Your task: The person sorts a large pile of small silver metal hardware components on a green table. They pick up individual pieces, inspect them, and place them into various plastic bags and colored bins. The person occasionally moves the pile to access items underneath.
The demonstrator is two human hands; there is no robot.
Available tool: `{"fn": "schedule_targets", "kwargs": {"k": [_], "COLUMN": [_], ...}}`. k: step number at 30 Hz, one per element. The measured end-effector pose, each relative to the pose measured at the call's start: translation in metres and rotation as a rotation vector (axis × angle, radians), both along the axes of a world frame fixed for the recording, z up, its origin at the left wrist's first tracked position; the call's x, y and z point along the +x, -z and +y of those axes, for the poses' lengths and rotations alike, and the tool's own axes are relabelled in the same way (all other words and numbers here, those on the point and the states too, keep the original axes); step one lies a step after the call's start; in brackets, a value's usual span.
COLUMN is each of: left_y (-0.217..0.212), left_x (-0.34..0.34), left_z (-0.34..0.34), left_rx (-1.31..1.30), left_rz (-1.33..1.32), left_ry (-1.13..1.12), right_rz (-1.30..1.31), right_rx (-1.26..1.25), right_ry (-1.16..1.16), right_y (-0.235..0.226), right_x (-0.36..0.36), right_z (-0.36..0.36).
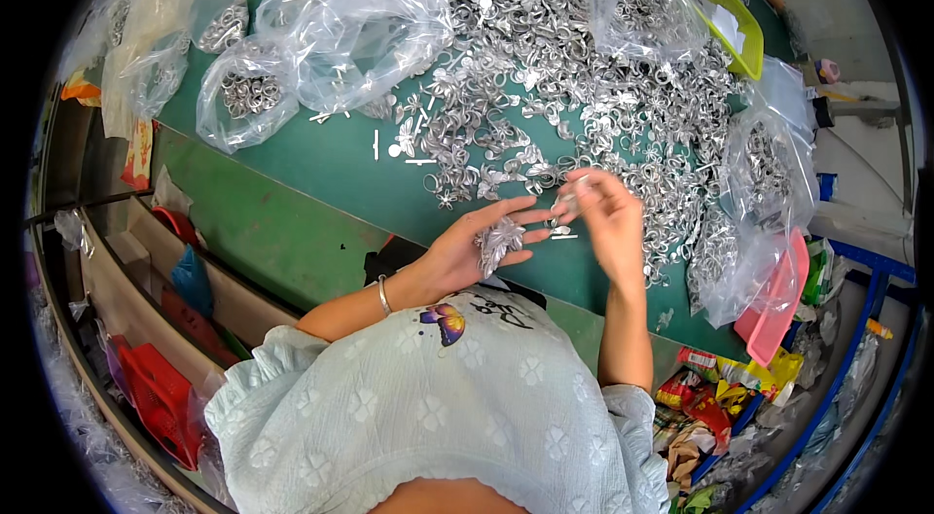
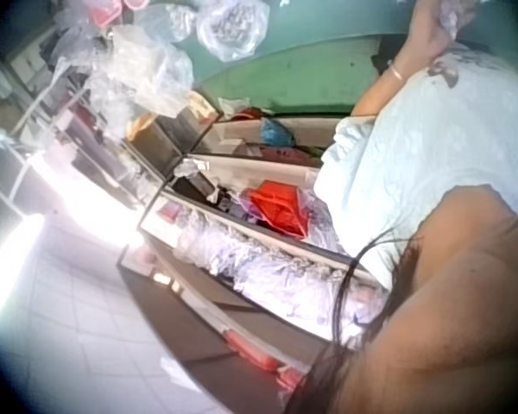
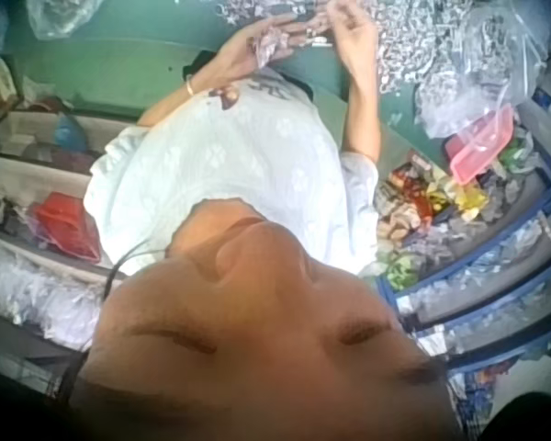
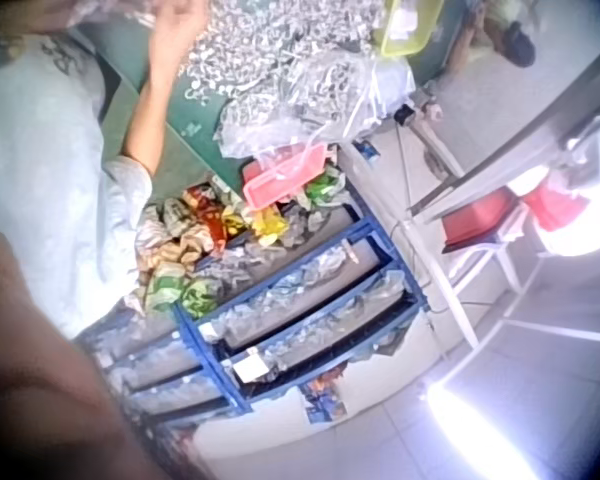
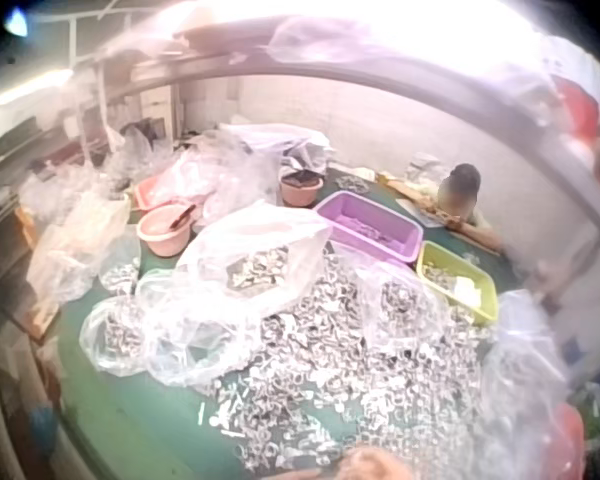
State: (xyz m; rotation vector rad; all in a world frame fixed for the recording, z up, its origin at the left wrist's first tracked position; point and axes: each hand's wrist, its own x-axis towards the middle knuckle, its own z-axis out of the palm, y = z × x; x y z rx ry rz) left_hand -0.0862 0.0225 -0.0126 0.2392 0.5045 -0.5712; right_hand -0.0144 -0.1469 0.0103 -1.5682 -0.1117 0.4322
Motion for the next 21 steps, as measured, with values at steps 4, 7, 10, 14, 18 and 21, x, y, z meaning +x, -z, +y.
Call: {"fn": "schedule_targets", "kwargs": {"k": [4, 7, 10, 14, 18, 21], "left_y": [0.011, 0.040, 0.040, 0.022, 0.015, 0.024], "left_x": [-0.003, -0.009, -0.008, -0.009, -0.006, -0.007], "left_z": [-0.003, -0.002, -0.002, -0.002, -0.005, -0.009], "left_rx": [0.023, 0.043, 0.048, 0.175, 0.138, 0.042], "left_rz": [-0.046, -0.133, -0.175, -0.205, -0.175, -0.166], "left_ry": [-0.003, 0.085, 0.128, 0.121, 0.099, 0.113], "right_rz": [-0.470, -0.819, -0.907, -0.895, -0.564, -0.673], "right_rx": [-0.556, -0.841, -1.061, -0.763, -0.538, -0.502], "right_ry": [-0.032, 0.066, 0.015, 0.098, 0.332, 0.762], "right_y": [-0.006, 0.022, 0.042, 0.022, -0.009, -0.041], "right_x": [0.010, 0.047, 0.060, 0.052, 0.025, -0.006], "right_z": [0.008, 0.014, 0.028, 0.008, -0.055, -0.137]}}
